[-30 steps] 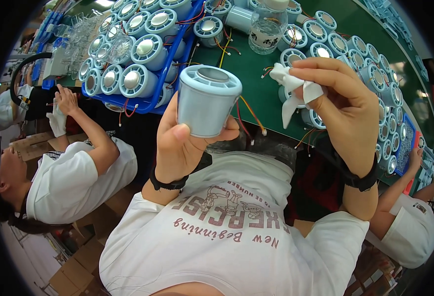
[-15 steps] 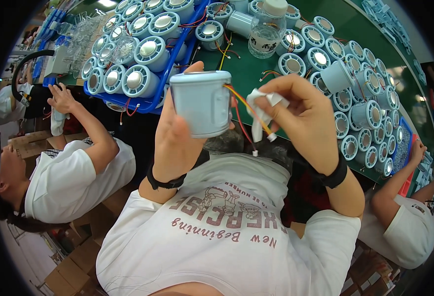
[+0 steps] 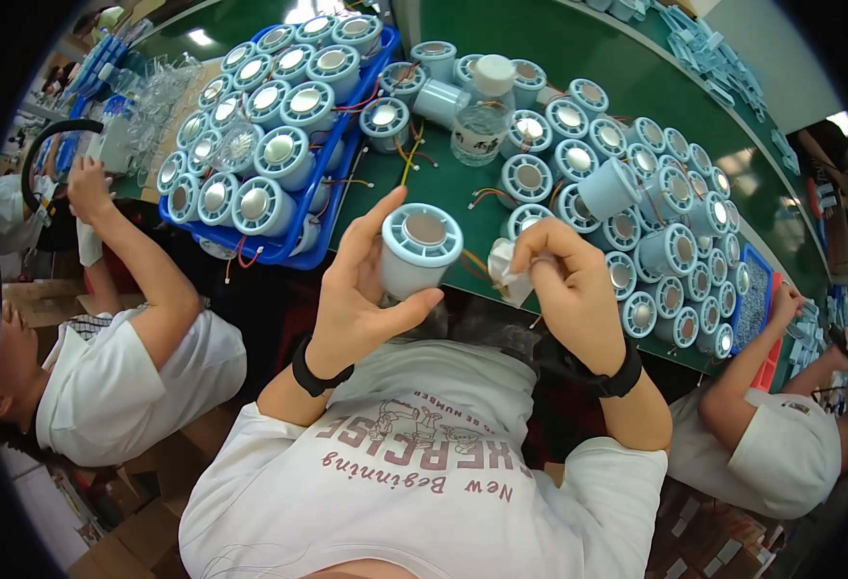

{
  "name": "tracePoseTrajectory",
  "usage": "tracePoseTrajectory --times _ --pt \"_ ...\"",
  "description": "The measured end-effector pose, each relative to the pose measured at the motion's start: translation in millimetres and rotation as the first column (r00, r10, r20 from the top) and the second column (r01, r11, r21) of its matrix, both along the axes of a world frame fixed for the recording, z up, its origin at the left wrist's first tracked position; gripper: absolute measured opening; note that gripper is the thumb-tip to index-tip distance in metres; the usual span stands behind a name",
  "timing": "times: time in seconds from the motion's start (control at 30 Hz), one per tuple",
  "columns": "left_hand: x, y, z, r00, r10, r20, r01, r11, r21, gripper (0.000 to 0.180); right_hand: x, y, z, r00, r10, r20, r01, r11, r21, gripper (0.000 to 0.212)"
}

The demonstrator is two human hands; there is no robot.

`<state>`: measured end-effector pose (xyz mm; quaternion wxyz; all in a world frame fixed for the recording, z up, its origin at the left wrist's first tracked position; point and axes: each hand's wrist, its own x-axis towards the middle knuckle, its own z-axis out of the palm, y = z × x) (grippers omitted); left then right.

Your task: The person picks up a motor, wipes its sides and top with a cloth, and then wipes a plastic cover before placing it onto the motor. They then set the assembled unit back onto the table and repeat the process with another motor.

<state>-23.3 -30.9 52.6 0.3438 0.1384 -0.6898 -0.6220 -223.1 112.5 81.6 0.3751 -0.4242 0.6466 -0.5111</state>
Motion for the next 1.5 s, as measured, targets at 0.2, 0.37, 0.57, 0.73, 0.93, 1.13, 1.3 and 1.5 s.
tracePoseTrajectory --times 0.2,0.37,0.57,0.73,0.93,1.13,1.3,1.5 --pt "-11 10 7 0.999 0.031 0.033 -0.016 0.922 -0.387 0.098 13 -8 50 0.929 0.080 -0.362 -0.096 0.995 -0.027 0.046" --pt "-27 17 10 0.995 -0.029 -0.099 -0.014 0.911 -0.413 0.102 11 -10 73 0.798 0.313 -0.515 -0.234 0.949 0.213 0.059" --pt "-37 20 27 0.991 0.068 -0.118 -0.114 0.889 -0.444 0.096 -6 -7 101 0.733 0.174 -0.657 -0.075 0.981 0.177 0.057" --pt "-30 9 14 0.986 0.067 -0.151 -0.117 0.929 -0.350 0.078 -97 -22 114 0.529 -0.104 -0.842 0.374 0.919 0.122 0.058" --pt "-23 4 13 0.997 0.082 0.007 -0.073 0.916 -0.394 0.052 -177 -49 64 0.492 0.082 -0.867 0.410 0.856 0.314 0.065" --pt "-19 -2 9 0.990 0.125 0.070 -0.083 0.898 -0.432 0.043 -174 -62 67 0.555 0.342 -0.758 0.352 0.730 0.586 0.073" --pt "-23 -2 9 0.991 0.092 0.093 -0.049 0.920 -0.388 0.039 -169 -38 89 0.423 0.207 -0.882 0.375 0.846 0.379 0.070" --pt "-30 -4 7 0.991 0.073 0.115 -0.024 0.927 -0.375 0.036 -173 -38 89 0.496 0.192 -0.847 0.321 0.865 0.385 0.052"
